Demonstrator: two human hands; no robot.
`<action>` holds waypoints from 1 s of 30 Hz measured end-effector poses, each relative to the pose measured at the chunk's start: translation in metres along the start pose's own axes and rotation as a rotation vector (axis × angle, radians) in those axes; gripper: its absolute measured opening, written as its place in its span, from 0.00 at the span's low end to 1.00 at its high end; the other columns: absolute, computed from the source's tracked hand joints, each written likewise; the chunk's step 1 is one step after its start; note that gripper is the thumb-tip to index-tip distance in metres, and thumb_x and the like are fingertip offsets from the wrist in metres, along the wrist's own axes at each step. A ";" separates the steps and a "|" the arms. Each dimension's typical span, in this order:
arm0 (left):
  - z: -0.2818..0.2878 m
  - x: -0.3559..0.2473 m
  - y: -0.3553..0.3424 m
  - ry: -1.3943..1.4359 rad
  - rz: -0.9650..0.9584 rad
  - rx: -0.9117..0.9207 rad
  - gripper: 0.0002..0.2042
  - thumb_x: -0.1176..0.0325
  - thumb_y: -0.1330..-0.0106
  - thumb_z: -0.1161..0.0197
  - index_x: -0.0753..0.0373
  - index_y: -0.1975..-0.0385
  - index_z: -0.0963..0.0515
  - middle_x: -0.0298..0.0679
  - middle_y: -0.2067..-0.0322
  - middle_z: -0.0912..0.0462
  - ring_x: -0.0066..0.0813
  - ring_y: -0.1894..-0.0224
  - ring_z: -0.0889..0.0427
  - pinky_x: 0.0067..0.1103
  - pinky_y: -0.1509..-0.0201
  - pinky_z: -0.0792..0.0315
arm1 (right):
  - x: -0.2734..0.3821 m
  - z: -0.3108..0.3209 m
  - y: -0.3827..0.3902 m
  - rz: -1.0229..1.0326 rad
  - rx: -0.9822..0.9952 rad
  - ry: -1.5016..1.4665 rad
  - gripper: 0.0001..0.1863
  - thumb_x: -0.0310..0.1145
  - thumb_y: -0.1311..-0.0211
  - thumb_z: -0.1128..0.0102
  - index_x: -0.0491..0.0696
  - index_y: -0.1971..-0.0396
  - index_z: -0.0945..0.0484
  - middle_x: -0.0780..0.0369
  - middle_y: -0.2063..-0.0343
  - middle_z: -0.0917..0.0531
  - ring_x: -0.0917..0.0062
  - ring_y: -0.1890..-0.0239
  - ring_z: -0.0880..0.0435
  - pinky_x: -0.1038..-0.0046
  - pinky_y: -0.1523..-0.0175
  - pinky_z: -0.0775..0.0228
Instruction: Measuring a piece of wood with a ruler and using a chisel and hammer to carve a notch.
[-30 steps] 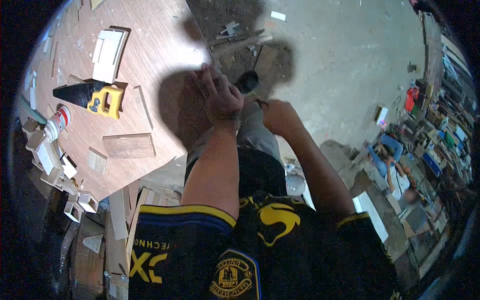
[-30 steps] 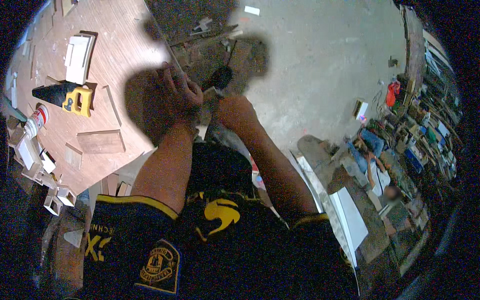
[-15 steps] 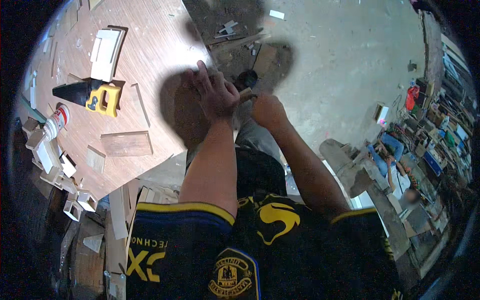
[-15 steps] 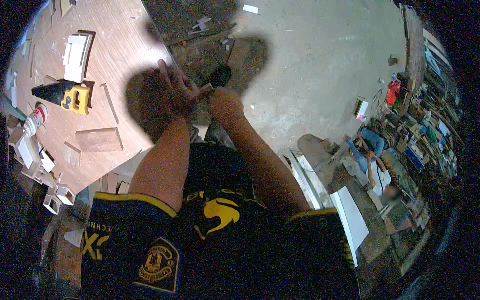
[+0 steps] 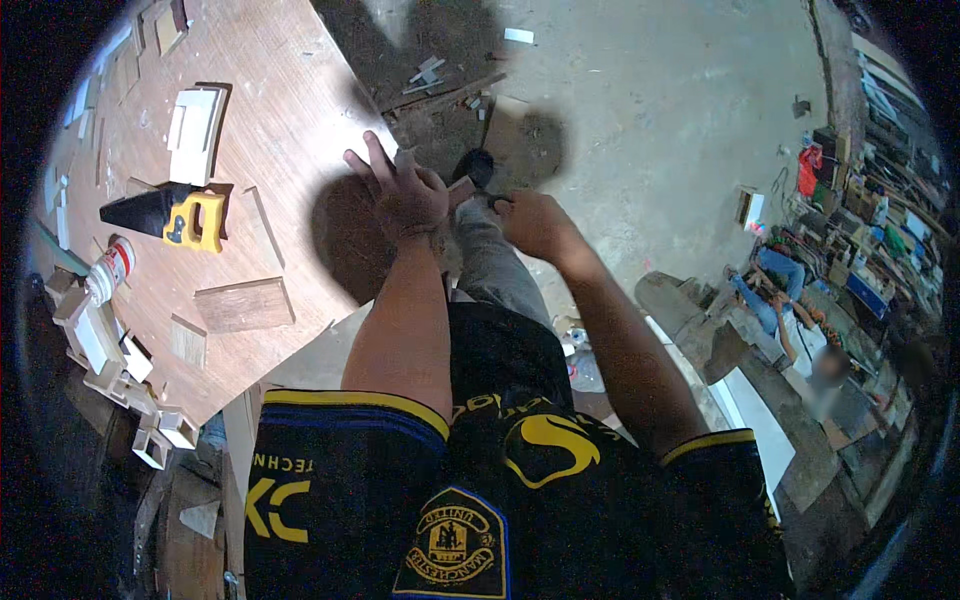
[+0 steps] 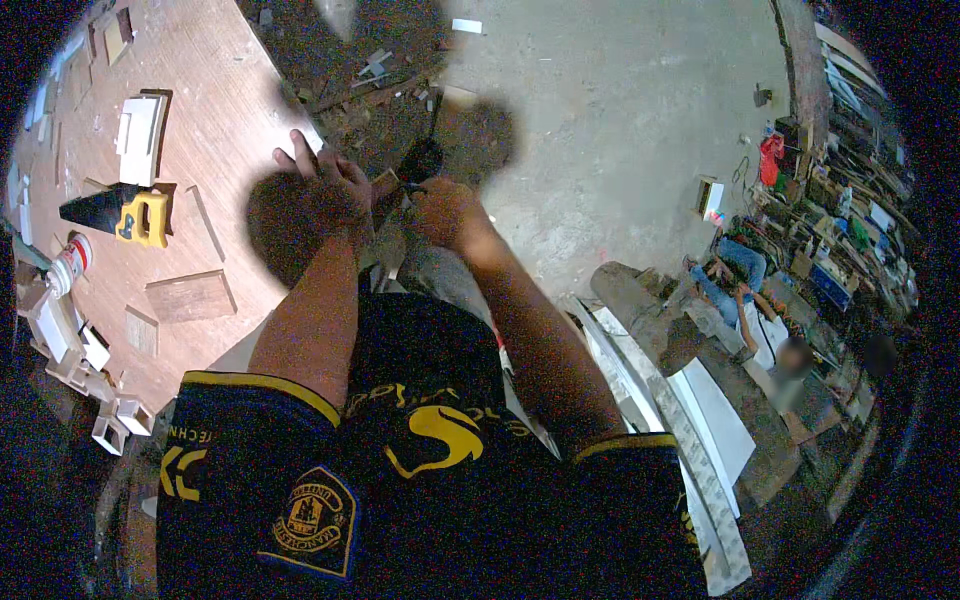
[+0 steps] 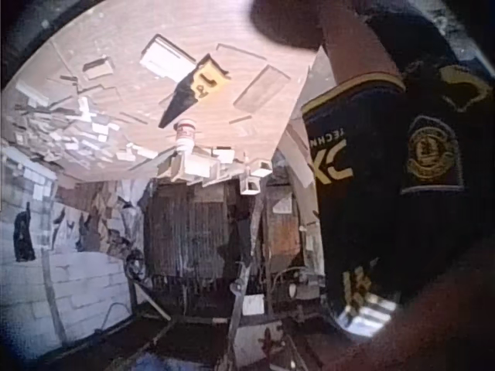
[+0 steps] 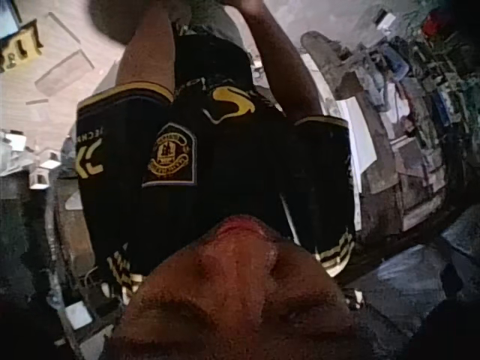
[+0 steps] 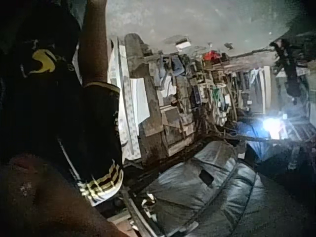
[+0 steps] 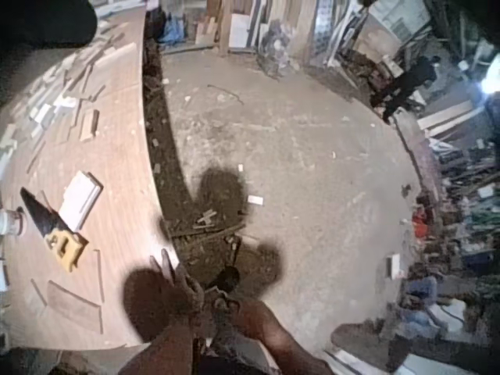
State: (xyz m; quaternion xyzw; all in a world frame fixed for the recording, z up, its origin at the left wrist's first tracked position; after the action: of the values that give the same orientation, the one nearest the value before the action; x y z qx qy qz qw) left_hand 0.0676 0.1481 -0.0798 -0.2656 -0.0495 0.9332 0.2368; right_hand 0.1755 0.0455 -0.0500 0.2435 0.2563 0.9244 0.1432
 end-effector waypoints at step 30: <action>0.103 -0.007 0.049 0.439 0.078 0.577 0.19 0.55 0.30 0.53 0.68 0.65 0.29 0.61 0.76 0.24 0.62 0.70 0.24 0.43 0.68 0.32 | 0.079 0.077 0.134 -0.102 -0.375 -0.591 0.16 0.31 0.39 0.50 0.43 0.52 0.27 0.46 0.71 0.20 0.50 0.67 0.20 0.54 0.61 0.30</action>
State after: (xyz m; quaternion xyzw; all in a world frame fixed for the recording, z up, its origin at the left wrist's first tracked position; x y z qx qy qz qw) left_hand -0.0009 0.1047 0.0007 -0.3833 0.2782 0.8380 0.2710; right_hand 0.1305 -0.0030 0.1102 0.4569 0.0412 0.8365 0.2997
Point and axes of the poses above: each hand's wrist, its own y-axis away from the middle knuckle, its own z-axis out of the back of the hand, x = y × z, the point moved 7 cm from there along -y, towards the middle knuckle
